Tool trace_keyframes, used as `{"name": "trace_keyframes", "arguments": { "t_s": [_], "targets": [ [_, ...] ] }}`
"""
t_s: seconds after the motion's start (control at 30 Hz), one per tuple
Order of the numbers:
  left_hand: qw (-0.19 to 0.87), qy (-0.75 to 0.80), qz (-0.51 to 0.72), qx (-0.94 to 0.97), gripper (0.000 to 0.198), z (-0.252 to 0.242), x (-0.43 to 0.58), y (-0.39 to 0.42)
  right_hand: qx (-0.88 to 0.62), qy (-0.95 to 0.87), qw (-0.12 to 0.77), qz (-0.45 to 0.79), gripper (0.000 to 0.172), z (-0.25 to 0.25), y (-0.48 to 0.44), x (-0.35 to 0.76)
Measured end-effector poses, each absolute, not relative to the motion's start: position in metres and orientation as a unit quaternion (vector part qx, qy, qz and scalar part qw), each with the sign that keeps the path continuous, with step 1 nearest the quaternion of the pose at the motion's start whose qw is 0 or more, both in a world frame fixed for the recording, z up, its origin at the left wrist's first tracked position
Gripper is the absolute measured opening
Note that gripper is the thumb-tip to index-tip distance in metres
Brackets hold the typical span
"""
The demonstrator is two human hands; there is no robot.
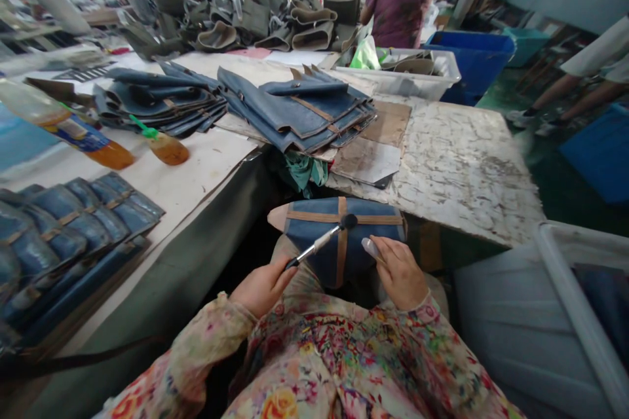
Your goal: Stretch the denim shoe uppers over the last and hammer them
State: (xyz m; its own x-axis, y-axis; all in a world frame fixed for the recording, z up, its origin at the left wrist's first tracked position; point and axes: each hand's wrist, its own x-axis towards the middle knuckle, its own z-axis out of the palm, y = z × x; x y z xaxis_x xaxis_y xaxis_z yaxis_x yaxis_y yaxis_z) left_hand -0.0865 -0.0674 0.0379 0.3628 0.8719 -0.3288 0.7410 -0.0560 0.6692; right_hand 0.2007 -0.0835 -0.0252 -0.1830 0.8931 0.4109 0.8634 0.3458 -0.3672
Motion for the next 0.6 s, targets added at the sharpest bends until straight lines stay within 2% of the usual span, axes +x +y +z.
{"name": "trace_keyframes", "arguments": {
  "t_s": [0.07, 0.23, 0.43, 0.6],
  "targets": [
    [0.407, 0.555, 0.059, 0.723, 0.034, 0.0347, -0.0840, -0.0676, -0.574, -0.767, 0.288, 0.022, 0.044, -0.0249, -0.0833, 0.2004],
    [0.404, 0.558, 0.192, 0.699, 0.043, 0.0368, -0.0840, -0.0667, -0.571, -0.772, 0.276, 0.032, 0.044, -0.0232, -0.0853, 0.2018],
    [0.418, 0.566, 0.083, 0.705, 0.035, 0.0284, -0.0877, -0.0687, -0.575, -0.769, 0.279, 0.027, 0.042, -0.0231, -0.0823, 0.2011],
    [0.427, 0.572, 0.169, 0.679, 0.043, 0.0313, -0.0847, -0.0724, -0.571, -0.772, 0.276, 0.035, 0.042, -0.0227, -0.0835, 0.2020]
  ]
}}
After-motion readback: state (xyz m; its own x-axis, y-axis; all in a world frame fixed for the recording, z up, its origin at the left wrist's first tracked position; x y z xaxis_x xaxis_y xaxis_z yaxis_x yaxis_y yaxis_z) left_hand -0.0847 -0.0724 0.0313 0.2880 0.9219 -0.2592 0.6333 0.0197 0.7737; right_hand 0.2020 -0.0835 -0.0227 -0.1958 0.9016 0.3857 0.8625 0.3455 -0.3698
